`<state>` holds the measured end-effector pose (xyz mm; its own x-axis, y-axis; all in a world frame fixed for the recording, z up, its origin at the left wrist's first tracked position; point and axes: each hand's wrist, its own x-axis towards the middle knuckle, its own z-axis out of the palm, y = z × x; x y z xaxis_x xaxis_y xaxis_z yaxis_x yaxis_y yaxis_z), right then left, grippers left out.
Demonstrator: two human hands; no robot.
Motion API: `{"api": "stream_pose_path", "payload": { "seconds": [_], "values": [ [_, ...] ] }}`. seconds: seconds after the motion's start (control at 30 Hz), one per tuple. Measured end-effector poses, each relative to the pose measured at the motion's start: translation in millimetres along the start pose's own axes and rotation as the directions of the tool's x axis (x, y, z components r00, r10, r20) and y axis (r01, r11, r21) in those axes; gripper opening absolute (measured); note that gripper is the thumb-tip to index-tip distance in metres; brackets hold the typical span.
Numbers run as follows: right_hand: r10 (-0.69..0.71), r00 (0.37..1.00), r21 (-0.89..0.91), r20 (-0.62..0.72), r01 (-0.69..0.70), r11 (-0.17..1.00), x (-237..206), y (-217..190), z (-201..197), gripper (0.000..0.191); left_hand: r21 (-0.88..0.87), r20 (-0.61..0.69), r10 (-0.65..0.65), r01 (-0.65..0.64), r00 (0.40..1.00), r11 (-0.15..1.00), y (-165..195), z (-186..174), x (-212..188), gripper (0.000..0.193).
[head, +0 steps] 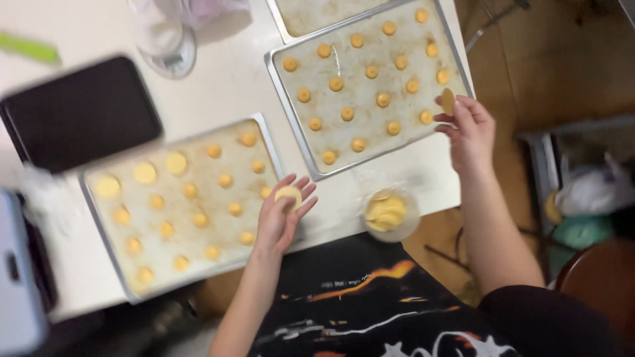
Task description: The person opens a chest freezer and takes out a container of round yellow pastry discs. They then place the discs one by one onto piped dough balls arranged on baking trays, topping each ball with a disc and working across multiple trays.
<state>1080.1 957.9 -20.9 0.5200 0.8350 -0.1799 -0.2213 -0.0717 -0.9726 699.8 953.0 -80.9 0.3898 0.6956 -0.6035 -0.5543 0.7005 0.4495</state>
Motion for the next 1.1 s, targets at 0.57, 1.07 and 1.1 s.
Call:
{"api": "stream_pose_path", "payload": {
  "seconds": [0.57, 1.07, 1.1],
  "values": [
    [-0.086, 0.96, -0.432, 0.267, 0.199, 0.88, 294.8, -20.5, 66.5, 0.024, -0.099, -0.308, 0.03, -0.064, 0.951, 0.993, -72.8, 150.4, 29.8, 0.053],
    [-0.385, 0.751, -0.665, 0.537, 0.657, 0.354, 395.9, 10.8, 135.4, 0.03, -0.18, -0.6, -0.012, -0.12, 0.8, 0.976, -94.1, 116.9, 60.4, 0.053],
    [-0.375, 0.754, -0.675, 0.54, 0.654, 0.343, 397.3, 11.9, 135.5, 0.03, -0.181, -0.609, -0.021, -0.114, 0.793, 0.977, -96.6, 115.4, 61.2, 0.053]
  ]
}}
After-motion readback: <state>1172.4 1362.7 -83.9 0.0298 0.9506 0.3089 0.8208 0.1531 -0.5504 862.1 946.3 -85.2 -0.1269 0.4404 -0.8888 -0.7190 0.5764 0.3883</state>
